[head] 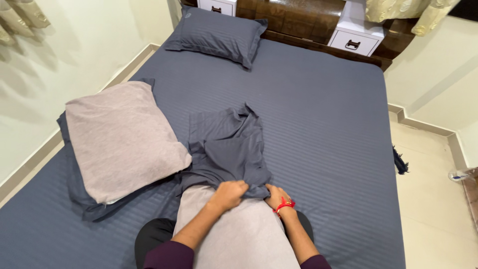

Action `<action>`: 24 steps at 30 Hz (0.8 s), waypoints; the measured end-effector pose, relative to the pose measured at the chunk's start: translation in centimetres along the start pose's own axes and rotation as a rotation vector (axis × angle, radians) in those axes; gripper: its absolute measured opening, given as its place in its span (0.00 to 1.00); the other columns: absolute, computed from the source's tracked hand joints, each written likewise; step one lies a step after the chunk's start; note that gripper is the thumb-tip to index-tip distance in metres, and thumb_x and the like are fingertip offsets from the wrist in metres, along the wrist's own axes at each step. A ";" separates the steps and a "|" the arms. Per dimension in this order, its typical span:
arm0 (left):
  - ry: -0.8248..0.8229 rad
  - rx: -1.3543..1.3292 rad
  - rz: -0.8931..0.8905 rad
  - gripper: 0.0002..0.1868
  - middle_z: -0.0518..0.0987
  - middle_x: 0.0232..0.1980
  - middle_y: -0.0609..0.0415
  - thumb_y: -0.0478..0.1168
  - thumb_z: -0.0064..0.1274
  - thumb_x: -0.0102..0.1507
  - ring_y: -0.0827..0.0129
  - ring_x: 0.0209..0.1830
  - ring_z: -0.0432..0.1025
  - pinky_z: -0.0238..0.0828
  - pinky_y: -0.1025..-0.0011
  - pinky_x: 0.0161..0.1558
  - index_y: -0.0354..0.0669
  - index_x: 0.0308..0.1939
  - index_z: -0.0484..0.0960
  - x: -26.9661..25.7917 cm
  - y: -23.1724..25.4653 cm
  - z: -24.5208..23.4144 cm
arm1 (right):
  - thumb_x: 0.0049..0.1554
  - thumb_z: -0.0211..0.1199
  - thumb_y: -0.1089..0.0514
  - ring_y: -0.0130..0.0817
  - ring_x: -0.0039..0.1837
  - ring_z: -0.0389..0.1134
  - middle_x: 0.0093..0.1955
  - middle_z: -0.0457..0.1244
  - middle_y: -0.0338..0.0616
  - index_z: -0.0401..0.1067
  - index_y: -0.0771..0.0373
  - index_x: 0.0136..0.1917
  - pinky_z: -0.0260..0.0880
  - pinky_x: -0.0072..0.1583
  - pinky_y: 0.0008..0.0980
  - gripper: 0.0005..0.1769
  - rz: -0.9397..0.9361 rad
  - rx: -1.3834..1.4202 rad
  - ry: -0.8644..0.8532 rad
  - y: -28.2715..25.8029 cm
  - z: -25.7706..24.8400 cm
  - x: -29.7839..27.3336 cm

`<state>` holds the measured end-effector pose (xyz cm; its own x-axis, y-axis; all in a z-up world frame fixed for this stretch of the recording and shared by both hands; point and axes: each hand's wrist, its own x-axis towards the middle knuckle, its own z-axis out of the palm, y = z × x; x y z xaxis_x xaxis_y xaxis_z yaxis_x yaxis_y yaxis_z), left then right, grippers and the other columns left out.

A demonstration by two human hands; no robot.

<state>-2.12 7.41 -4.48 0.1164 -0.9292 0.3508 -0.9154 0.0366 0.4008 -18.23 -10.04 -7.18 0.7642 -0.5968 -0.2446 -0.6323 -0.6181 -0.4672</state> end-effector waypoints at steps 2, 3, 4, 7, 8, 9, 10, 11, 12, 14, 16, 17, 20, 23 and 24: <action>0.160 0.098 -0.041 0.14 0.77 0.43 0.51 0.29 0.50 0.51 0.53 0.45 0.74 0.75 0.56 0.40 0.42 0.41 0.78 -1.5 -1.2 -1.8 | 0.49 0.65 0.55 0.55 0.64 0.67 0.60 0.67 0.58 0.71 0.55 0.67 0.68 0.63 0.47 0.31 -0.047 0.014 -0.044 1.1 -0.2 -0.9; 0.165 0.173 -0.131 0.14 0.77 0.43 0.50 0.29 0.51 0.52 0.52 0.44 0.74 0.75 0.56 0.38 0.43 0.41 0.78 -2.0 -2.2 -2.6 | 0.50 0.66 0.54 0.54 0.66 0.66 0.62 0.65 0.57 0.71 0.55 0.66 0.66 0.65 0.46 0.29 -0.050 0.005 -0.071 1.7 -0.5 -1.7; 0.166 0.249 -0.222 0.14 0.76 0.43 0.50 0.29 0.51 0.52 0.52 0.44 0.73 0.75 0.56 0.35 0.43 0.42 0.79 -2.7 -3.5 -3.3 | 0.52 0.66 0.52 0.53 0.68 0.64 0.64 0.64 0.56 0.72 0.55 0.66 0.65 0.67 0.45 0.28 -0.052 -0.001 -0.100 2.1 -0.7 -2.4; 0.123 0.417 -0.543 0.10 0.77 0.46 0.50 0.33 0.53 0.57 0.50 0.48 0.73 0.75 0.56 0.41 0.47 0.41 0.81 -7.0 -9.0 -5.1 | 0.53 0.58 0.53 0.48 0.70 0.65 0.65 0.66 0.50 0.72 0.51 0.67 0.66 0.69 0.42 0.27 -0.019 -0.155 -0.208 2.8 -1.6 -3.6; 0.104 0.412 -0.702 0.10 0.78 0.48 0.51 0.34 0.53 0.59 0.49 0.51 0.73 0.75 0.55 0.45 0.49 0.43 0.82 -8.5 -10.5 -4.9 | 0.53 0.58 0.53 0.50 0.70 0.64 0.66 0.64 0.52 0.71 0.51 0.67 0.65 0.69 0.43 0.28 -0.017 -0.205 -0.219 2.7 -1.6 -3.4; 0.075 0.339 -0.762 0.14 0.78 0.49 0.49 0.32 0.54 0.58 0.48 0.51 0.73 0.74 0.55 0.48 0.49 0.46 0.82 -9.9 -11.4 -4.0 | 0.53 0.58 0.53 0.52 0.70 0.63 0.67 0.63 0.54 0.71 0.51 0.68 0.64 0.69 0.44 0.28 -0.015 -0.255 -0.229 2.5 -1.6 -2.8; 0.046 0.265 -0.821 0.18 0.77 0.51 0.47 0.31 0.54 0.56 0.47 0.52 0.73 0.74 0.54 0.50 0.49 0.49 0.82 -11.3 -11.8 -2.9 | 0.53 0.58 0.53 0.54 0.70 0.63 0.67 0.62 0.56 0.70 0.51 0.68 0.63 0.69 0.45 0.28 -0.013 -0.306 -0.241 2.3 -1.6 -2.2; 0.017 0.191 -0.880 0.22 0.77 0.52 0.46 0.30 0.54 0.55 0.45 0.53 0.73 0.73 0.54 0.53 0.49 0.52 0.83 -12.6 -11.9 -1.9 | 0.54 0.58 0.53 0.52 0.70 0.63 0.66 0.64 0.54 0.71 0.53 0.66 0.63 0.69 0.47 0.26 -0.005 -0.367 -0.240 2.1 -1.5 -1.7; 0.030 0.143 -0.896 0.22 0.77 0.53 0.44 0.31 0.55 0.54 0.45 0.54 0.73 0.72 0.54 0.54 0.47 0.52 0.82 -13.5 -11.8 -1.1 | 0.54 0.58 0.52 0.49 0.71 0.63 0.65 0.66 0.52 0.73 0.55 0.64 0.62 0.69 0.48 0.24 0.000 -0.428 -0.239 1.9 -1.4 -1.0; 0.056 0.049 -0.926 0.23 0.76 0.54 0.41 0.32 0.57 0.52 0.44 0.56 0.73 0.71 0.55 0.55 0.42 0.53 0.80 -14.1 -10.7 0.2 | 0.55 0.59 0.50 0.48 0.71 0.64 0.64 0.67 0.50 0.73 0.58 0.62 0.64 0.69 0.48 0.23 0.047 -0.457 -0.267 1.7 -1.1 0.2; 0.225 -0.041 -0.824 0.24 0.77 0.53 0.42 0.31 0.55 0.50 0.44 0.55 0.73 0.72 0.55 0.53 0.39 0.52 0.80 -14.6 -9.2 -0.1 | 0.56 0.60 0.46 0.51 0.70 0.66 0.65 0.66 0.52 0.71 0.59 0.63 0.66 0.68 0.46 0.25 0.133 -0.391 -0.324 2.2 -1.2 1.0; 0.309 -0.086 -0.769 0.25 0.78 0.52 0.42 0.30 0.54 0.48 0.44 0.54 0.73 0.72 0.55 0.52 0.38 0.51 0.79 -14.6 -8.4 -0.4 | 0.57 0.60 0.47 0.51 0.70 0.66 0.66 0.65 0.52 0.70 0.59 0.64 0.67 0.67 0.47 0.25 0.141 -0.352 -0.364 2.4 -1.2 1.5; 0.478 -0.156 -0.878 0.22 0.80 0.52 0.41 0.34 0.54 0.51 0.43 0.54 0.73 0.71 0.55 0.52 0.38 0.51 0.79 -14.9 -7.6 -0.9 | 0.58 0.59 0.51 0.52 0.69 0.67 0.66 0.65 0.54 0.70 0.59 0.65 0.69 0.66 0.48 0.23 0.159 -0.341 -0.446 2.5 -1.1 1.7; 0.509 -0.324 -1.206 0.19 0.83 0.49 0.39 0.37 0.53 0.57 0.45 0.52 0.76 0.71 0.55 0.53 0.41 0.53 0.80 -14.7 -10.0 0.6 | 0.55 0.60 0.58 0.53 0.70 0.66 0.68 0.64 0.54 0.69 0.60 0.66 0.69 0.66 0.48 0.25 0.103 -0.531 -0.367 -0.4 -2.5 1.1; 0.543 -0.342 -1.221 0.20 0.83 0.49 0.38 0.37 0.54 0.56 0.46 0.53 0.76 0.71 0.56 0.53 0.40 0.52 0.81 -14.4 -11.2 1.5 | 0.54 0.61 0.61 0.54 0.72 0.64 0.70 0.63 0.53 0.66 0.61 0.67 0.67 0.67 0.49 0.27 0.076 -0.579 -0.295 -2.0 -3.3 0.6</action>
<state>5.84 19.80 -15.26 0.9762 -0.1812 -0.1194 0.0056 -0.5293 0.8484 -16.91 -10.86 -3.55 0.6652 -0.5353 -0.5206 -0.5896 -0.8043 0.0737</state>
